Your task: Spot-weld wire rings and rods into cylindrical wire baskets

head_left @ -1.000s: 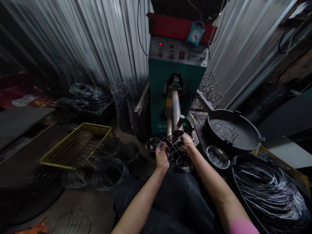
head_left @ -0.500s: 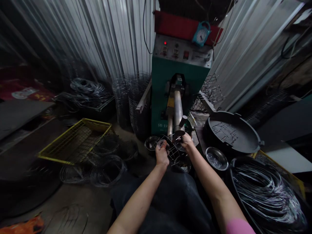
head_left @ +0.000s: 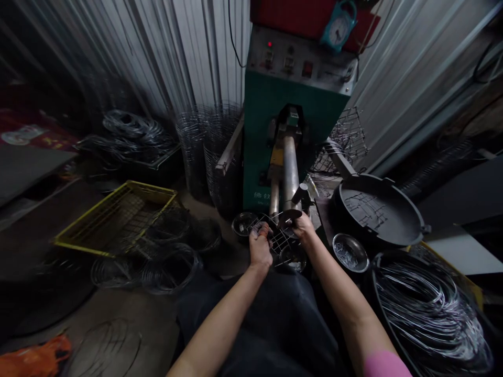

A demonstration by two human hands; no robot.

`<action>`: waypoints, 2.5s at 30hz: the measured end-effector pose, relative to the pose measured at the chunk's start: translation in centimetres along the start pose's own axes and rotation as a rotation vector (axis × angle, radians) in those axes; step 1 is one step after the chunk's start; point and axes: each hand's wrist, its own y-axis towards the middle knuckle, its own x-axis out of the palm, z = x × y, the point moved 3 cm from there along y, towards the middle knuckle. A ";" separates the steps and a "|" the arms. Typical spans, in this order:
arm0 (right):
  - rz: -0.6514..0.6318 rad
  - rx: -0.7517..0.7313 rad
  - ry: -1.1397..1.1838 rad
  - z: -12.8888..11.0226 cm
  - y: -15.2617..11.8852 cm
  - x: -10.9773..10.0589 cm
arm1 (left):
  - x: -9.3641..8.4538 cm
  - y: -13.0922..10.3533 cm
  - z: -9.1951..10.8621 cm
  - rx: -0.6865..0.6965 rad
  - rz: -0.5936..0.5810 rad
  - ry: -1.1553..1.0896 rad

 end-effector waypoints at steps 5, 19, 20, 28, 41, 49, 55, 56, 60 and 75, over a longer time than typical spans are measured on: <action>0.020 -0.007 0.020 -0.2 -0.3 0.2 | -0.1 -0.1 -0.1 -0.016 0.005 0.009; 0.009 -0.031 -0.009 -0.3 -1.2 0.1 | -0.4 -0.5 -0.1 -0.005 0.015 -0.041; 0.006 -0.031 -0.011 -0.3 -1.1 0.1 | -0.4 -0.5 -0.1 -0.001 0.015 -0.039; 0.042 -0.052 -0.027 -0.7 -1.0 0.5 | 0.0 -0.2 -0.1 0.003 0.032 -0.040; 0.029 -0.069 -0.005 -0.6 -0.7 0.6 | 0.4 -0.2 0.3 -0.027 0.060 -0.020; 0.023 -0.074 0.018 -0.2 -0.8 0.6 | 0.1 0.0 0.0 0.002 0.018 0.015; 0.011 -0.072 0.016 -1.0 -1.9 0.9 | -0.3 0.6 0.2 -0.010 -0.092 0.014; 0.013 -0.091 0.015 -1.2 -2.7 1.1 | -0.6 0.5 0.3 -0.015 -0.107 0.028; -0.010 -0.103 -0.075 -0.8 -7.8 1.4 | -3.6 -0.4 0.1 -0.063 -0.173 0.065; -0.239 -0.743 -0.956 -5.5 -20.4 -5.0 | -14.7 -6.0 2.2 -0.357 -0.425 -0.223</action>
